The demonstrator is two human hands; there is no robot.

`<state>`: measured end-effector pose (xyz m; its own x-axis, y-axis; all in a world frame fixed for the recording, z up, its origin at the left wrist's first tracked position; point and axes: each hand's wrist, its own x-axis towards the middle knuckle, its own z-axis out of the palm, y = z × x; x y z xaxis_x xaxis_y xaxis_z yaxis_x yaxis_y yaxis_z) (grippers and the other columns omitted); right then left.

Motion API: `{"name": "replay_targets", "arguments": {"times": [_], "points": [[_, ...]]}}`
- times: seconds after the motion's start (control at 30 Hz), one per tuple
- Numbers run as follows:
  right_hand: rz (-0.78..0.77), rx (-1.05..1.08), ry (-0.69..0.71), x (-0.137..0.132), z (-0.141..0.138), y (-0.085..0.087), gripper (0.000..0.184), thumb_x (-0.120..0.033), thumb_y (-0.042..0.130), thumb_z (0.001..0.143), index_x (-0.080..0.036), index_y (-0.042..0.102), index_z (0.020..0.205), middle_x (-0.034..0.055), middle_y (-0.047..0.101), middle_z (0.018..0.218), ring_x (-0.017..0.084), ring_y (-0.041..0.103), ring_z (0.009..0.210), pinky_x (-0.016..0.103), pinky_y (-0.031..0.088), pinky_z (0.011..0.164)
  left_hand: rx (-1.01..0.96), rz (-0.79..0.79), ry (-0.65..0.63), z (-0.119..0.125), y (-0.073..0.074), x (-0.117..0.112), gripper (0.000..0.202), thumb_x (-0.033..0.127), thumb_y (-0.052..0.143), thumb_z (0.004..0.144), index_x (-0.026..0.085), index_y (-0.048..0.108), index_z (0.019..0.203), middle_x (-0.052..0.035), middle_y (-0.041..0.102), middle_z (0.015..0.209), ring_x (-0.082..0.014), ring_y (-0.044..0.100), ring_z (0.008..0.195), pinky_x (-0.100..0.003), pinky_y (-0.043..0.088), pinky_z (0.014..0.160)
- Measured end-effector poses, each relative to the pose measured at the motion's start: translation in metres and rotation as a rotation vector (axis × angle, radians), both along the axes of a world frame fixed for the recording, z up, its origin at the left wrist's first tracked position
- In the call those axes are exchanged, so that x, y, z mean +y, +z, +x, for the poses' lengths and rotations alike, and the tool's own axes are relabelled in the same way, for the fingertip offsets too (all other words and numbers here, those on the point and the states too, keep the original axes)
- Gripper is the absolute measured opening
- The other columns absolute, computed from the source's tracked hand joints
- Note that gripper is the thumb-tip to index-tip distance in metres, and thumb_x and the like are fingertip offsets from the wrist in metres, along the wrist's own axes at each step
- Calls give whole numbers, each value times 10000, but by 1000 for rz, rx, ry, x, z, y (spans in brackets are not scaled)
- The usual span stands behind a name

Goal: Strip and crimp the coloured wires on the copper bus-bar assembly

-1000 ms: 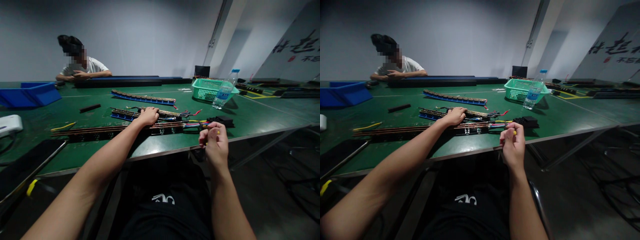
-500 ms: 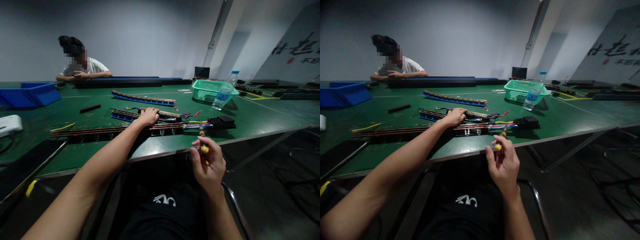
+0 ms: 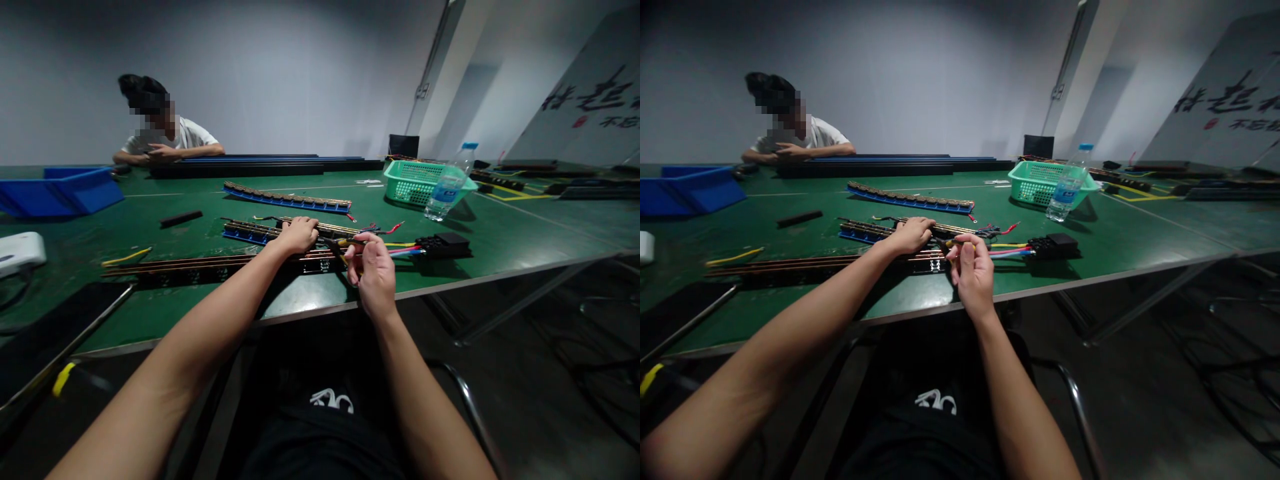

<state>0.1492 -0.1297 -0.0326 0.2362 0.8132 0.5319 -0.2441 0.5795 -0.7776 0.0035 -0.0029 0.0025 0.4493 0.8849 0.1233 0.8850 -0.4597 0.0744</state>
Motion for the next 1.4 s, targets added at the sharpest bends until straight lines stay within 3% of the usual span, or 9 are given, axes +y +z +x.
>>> {"name": "replay_targets", "arguments": {"times": [0.17, 0.37, 0.53, 0.73, 0.83, 0.97, 1.03, 1.23, 1.4], "points": [[39, -179, -141, 1, -5, -7, 256, -453, 583, 941, -200, 620, 928, -67, 504, 549, 65, 432, 452, 194, 299, 428, 0, -2, 8, 1, 1, -1, 452, 261, 294, 1006, 212, 525, 1392, -126, 510, 1487, -298, 441, 1356, -562, 398, 1059], [85, -399, -198, -5, -3, -12, 194, -361, 612, 925, -180, 680, 939, -44, 520, 647, 61, 396, 497, 220, 320, 484, 10, -15, 23, 3, 3, -1, 450, 274, 299, 1011, 221, 521, 1399, -115, 504, 1497, -299, 437, 1363, -549, 393, 1072], [64, -234, -149, -4, -4, -14, 215, -394, 568, 956, -217, 645, 1049, -47, 532, 658, 74, 440, 519, 209, 328, 483, 4, -7, 18, 2, 2, 0, 457, 262, 300, 999, 225, 523, 1397, -119, 516, 1482, -295, 449, 1349, -556, 399, 1062], [122, -91, -262, -7, -5, -15, 231, -398, 512, 980, -221, 643, 1051, -59, 502, 582, 83, 441, 476, 206, 345, 461, -4, 6, 6, 1, 0, 1, 454, 261, 303, 993, 226, 537, 1380, -124, 530, 1466, -298, 459, 1335, -562, 409, 1045], [205, -322, -316, -11, -4, -15, 176, -314, 551, 962, -212, 671, 1041, -34, 591, 643, 80, 481, 498, 213, 388, 498, 4, -8, 18, 2, 2, 0, 458, 265, 301, 995, 234, 529, 1391, -115, 521, 1477, -294, 448, 1346, -555, 404, 1054], [391, -738, -217, -16, -6, -11, 139, -217, 619, 904, -193, 708, 1008, 5, 708, 752, 61, 499, 480, 203, 403, 502, 12, -16, 24, 2, 3, -1, 469, 281, 293, 1006, 245, 497, 1427, -108, 496, 1504, -285, 424, 1370, -553, 383, 1076], [404, -798, -172, -17, -8, -10, 138, -224, 630, 896, -195, 715, 1000, -7, 695, 709, 58, 478, 457, 201, 391, 485, 9, -18, 24, 2, 3, -1, 469, 282, 293, 1006, 247, 499, 1426, -110, 492, 1508, -291, 421, 1371, -561, 382, 1073], [88, -235, -234, -11, 0, -14, 225, -393, 516, 980, -237, 652, 1068, -28, 597, 711, 72, 436, 498, 204, 336, 462, -6, -10, 7, 1, 2, -1, 459, 273, 292, 1002, 227, 528, 1392, -127, 507, 1489, -304, 438, 1351, -571, 395, 1054], [128, -142, -265, -15, 11, -15, 306, -403, 607, 927, -266, 629, 1199, 15, 650, 891, 69, 478, 557, 200, 353, 475, -8, -4, 6, 1, 2, -2, 457, 278, 291, 1001, 230, 532, 1386, -125, 520, 1474, -293, 447, 1348, -546, 404, 1053]]}}
